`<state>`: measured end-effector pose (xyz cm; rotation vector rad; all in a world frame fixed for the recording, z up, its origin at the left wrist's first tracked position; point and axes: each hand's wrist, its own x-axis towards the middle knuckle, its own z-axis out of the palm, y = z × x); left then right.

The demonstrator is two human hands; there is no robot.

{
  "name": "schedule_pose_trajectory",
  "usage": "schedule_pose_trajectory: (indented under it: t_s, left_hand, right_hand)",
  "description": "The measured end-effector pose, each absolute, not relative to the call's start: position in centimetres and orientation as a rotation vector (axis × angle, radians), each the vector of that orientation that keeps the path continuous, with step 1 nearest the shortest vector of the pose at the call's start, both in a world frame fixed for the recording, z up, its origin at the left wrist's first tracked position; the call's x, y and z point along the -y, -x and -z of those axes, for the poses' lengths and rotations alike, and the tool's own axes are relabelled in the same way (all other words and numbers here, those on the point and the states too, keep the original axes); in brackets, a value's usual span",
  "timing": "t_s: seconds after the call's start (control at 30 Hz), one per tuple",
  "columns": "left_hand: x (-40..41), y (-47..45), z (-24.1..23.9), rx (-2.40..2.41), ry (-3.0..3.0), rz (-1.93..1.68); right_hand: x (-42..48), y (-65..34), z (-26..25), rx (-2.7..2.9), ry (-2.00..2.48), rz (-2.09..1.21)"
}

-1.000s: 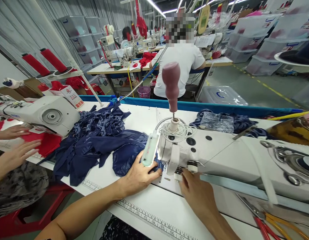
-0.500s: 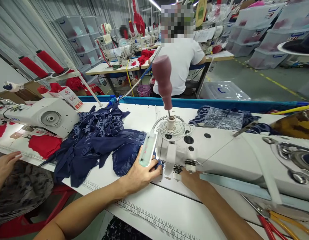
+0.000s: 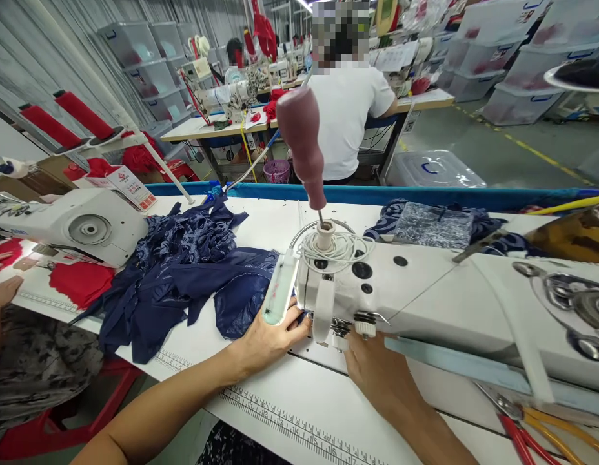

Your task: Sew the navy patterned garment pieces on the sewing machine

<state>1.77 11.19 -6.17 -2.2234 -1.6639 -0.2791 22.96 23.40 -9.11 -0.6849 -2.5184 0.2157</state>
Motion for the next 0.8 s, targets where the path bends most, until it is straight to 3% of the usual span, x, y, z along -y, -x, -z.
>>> schedule_pose_trajectory:
  t_s: [0.53,0.8]
  left_hand:
    - [-11.5,-1.1,5.6,1.867,2.249,0.476]
    - [-11.7,-0.6,5.7,1.900,2.246,0.509]
  right_hand:
    - [-22.1,-22.9,6.9,2.334,0.429,-0.150]
    - [-23.1,-22.5,6.3,2.328,0.532,-0.135]
